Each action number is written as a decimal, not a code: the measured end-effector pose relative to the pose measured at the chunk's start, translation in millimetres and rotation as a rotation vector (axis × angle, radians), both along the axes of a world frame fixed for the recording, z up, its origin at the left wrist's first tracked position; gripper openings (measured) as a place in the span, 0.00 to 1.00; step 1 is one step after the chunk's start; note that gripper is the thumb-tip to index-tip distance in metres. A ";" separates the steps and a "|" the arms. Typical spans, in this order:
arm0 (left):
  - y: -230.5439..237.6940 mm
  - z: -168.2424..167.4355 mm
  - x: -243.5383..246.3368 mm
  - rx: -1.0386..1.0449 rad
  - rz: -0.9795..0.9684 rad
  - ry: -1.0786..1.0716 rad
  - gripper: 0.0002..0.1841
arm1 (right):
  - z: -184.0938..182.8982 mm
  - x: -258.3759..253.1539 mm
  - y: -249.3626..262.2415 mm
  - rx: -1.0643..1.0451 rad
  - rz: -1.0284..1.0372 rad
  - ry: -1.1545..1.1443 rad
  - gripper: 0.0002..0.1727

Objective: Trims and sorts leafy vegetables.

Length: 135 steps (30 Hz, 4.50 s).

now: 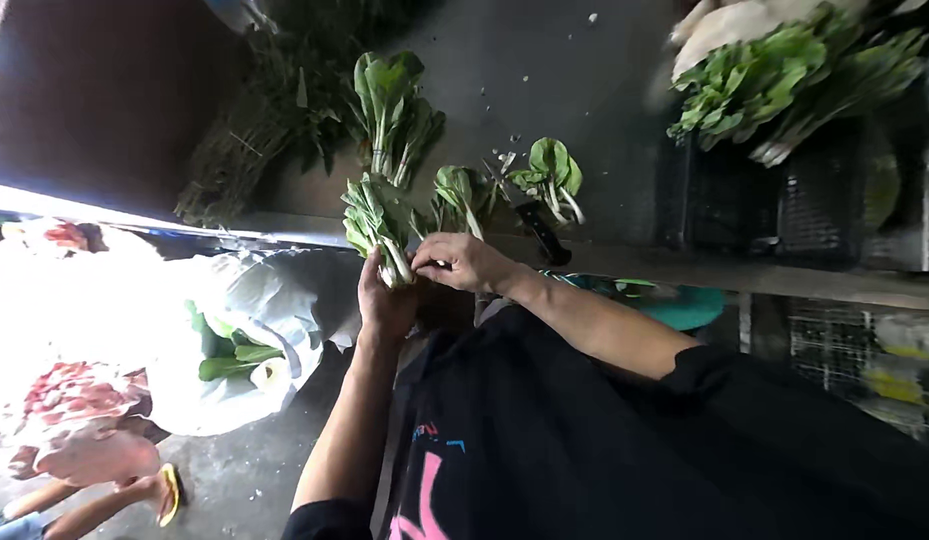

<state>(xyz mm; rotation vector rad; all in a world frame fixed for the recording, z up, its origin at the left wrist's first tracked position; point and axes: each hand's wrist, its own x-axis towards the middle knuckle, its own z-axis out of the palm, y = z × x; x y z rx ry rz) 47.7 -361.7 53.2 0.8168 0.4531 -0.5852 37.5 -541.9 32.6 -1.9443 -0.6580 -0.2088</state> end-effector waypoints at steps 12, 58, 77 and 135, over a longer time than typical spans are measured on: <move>75.8 -21.2 2.2 0.041 -0.039 0.150 0.22 | -13.8 -15.1 88.3 -0.382 -0.113 -0.103 0.06; -4.3 -34.3 -25.5 0.423 -0.371 -0.442 0.50 | 8.7 -20.8 3.5 0.031 -0.424 0.806 0.41; 120.9 -61.4 -20.1 0.135 -0.102 -0.249 0.42 | 7.3 -62.4 137.1 0.355 -0.437 0.902 0.19; 279.9 41.8 -40.3 0.361 1.110 -0.566 0.17 | 51.9 64.7 204.9 0.382 0.361 0.524 0.10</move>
